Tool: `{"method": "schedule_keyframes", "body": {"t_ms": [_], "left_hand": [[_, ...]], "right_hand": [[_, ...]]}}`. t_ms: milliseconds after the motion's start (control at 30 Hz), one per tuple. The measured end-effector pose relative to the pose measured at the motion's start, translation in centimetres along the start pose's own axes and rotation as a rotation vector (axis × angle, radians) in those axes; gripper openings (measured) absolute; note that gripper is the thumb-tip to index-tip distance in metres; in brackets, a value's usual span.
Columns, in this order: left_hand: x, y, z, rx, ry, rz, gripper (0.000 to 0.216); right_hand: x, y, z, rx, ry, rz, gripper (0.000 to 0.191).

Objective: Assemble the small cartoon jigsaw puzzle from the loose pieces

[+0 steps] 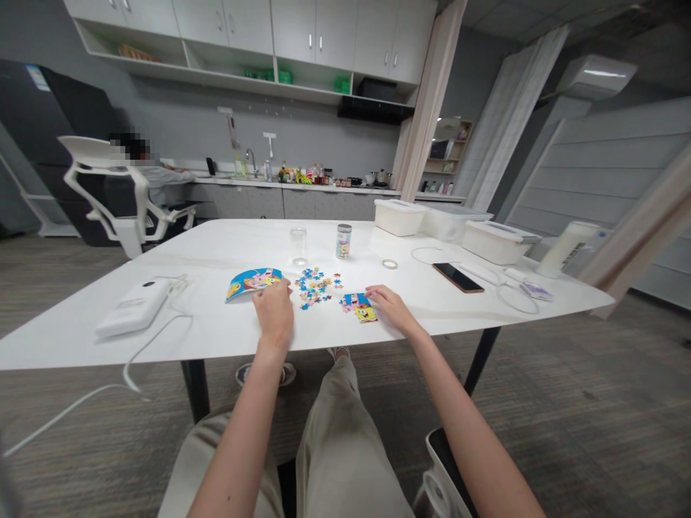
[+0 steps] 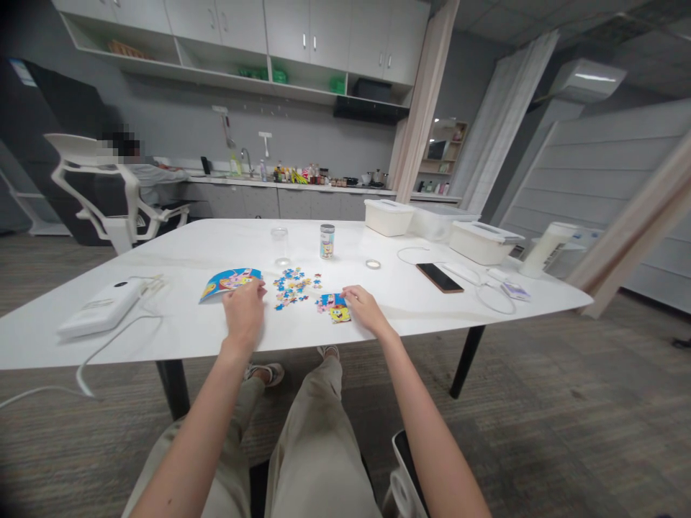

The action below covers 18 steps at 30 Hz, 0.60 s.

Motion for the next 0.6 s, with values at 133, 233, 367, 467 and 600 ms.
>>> {"method": "schedule_keyframes", "body": {"t_ms": [133, 233, 367, 467, 600], "left_hand": [[-0.1, 0.4, 0.5, -0.089, -0.002, 0.065, 0.019], [-0.2, 0.6, 0.8, -0.089, -0.009, 0.055, 0.018], [-0.5, 0.6, 1.3, -0.094, -0.049, 0.047, 0.024], [0.3, 0.7, 2.2, -0.152, -0.068, 0.18, 0.029], [1.1, 0.9, 2.8, -0.204, -0.078, 0.262, 0.029]], "right_hand": [[0.0, 0.1, 0.1, 0.0, -0.01, 0.001, 0.028], [0.2, 0.1, 0.1, 0.005, -0.021, 0.004, 0.028], [0.5, 0.2, 0.1, -0.003, -0.032, 0.016, 0.029], [0.5, 0.3, 0.1, -0.006, -0.037, 0.022, 0.029], [0.5, 0.3, 0.1, -0.007, -0.04, 0.02, 0.029]]}}
Point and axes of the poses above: each hand's wrist, its own y-axis away from the middle knuckle, its own z-axis out of the palm, x = y × z, the point moved 7 cm from there along -y, towards the middle knuckle, and after that the axes turned 3 degrees about -z, right-handed, at the moved point
